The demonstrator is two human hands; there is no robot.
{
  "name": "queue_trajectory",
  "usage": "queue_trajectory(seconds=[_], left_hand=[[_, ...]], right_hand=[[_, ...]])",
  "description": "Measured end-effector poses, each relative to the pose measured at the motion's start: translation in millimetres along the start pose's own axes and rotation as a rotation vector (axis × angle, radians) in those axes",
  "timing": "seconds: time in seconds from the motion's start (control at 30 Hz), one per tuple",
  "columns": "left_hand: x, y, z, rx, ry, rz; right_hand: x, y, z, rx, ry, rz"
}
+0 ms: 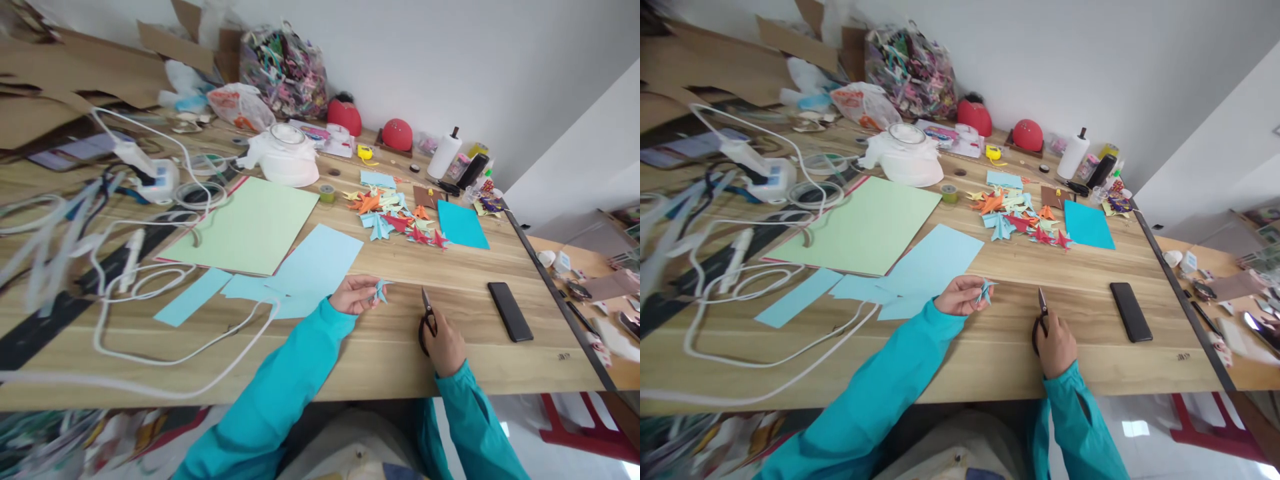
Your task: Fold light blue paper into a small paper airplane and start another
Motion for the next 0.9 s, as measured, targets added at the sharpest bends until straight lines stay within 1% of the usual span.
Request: queue_trajectory(seconds=[0.13,0.23,0.3,0.33,0.4,0.43,0.47,0.53,0.6,0.67,0.73,0.8,0.87,0.9], left_hand=[[4.5,3.2,1.1,-0.024,-0.064,-0.085],[6.7,6.1,1.7,-0.056,-0.106,-0.127],[8.1,7.2,4.0,-0.033,-0.115,-0.152],[8.8,7.5,5.6,-0.007,-0.116,-0.165],[9.9,7.3,8.6,0.05,-0.117,-0.188],[10.3,7.1,9.5,0.071,-0.117,-0.196],[10.6,6.9,10.1,0.083,-0.116,-0.2],[11.1,7.1,10.4,0.087,-0.108,-0.203],[12.3,8.0,10.4,0.074,-0.093,-0.217],[14.0,9.4,10.9,0.055,-0.072,-0.238],[15.0,11.2,13.0,0.046,-0.029,-0.249],[15.5,12.7,15.0,0.025,0.042,-0.258],[16.0,12.8,14.0,-0.04,0.146,-0.294],[15.6,12.2,12.2,-0.083,0.213,-0.316]], right_hand=[[-0.3,15.1,-1.6,0.034,-0.068,-0.095],[10.7,20.7,1.8,0.04,-0.051,-0.207],[18.9,24.4,10.7,0.105,0.109,-0.252],[21.6,27.2,18.2,0.173,0.255,-0.24],[22.2,35.2,36.7,0.287,0.59,-0.135],[19.5,40.2,47.7,0.326,0.751,-0.039],[16.2,45.4,59.0,0.354,0.897,0.052],[9.8,55.4,80.3,0.394,1.148,0.179],[2.7,63.9,96.2,0.399,1.359,0.263],[-3.7,70.1,103.0,0.371,1.462,0.257],[-10.4,73.2,102.7,0.312,1.526,0.236],[-18.1,73.4,100.7,0.246,1.592,0.296],[-24.5,72.6,98.2,0.173,1.65,0.392],[-26.3,72.5,96.4,0.14,1.665,0.419]])
Point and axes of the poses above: each hand's wrist, its own y-axis towards the middle knuckle, its own x-axis out of the back of the hand, z = x × y, the point moved 5 cm from there along y, towards the middle knuckle, and after that the axes turned 13 degrees about -y, right-handed, at the moved point
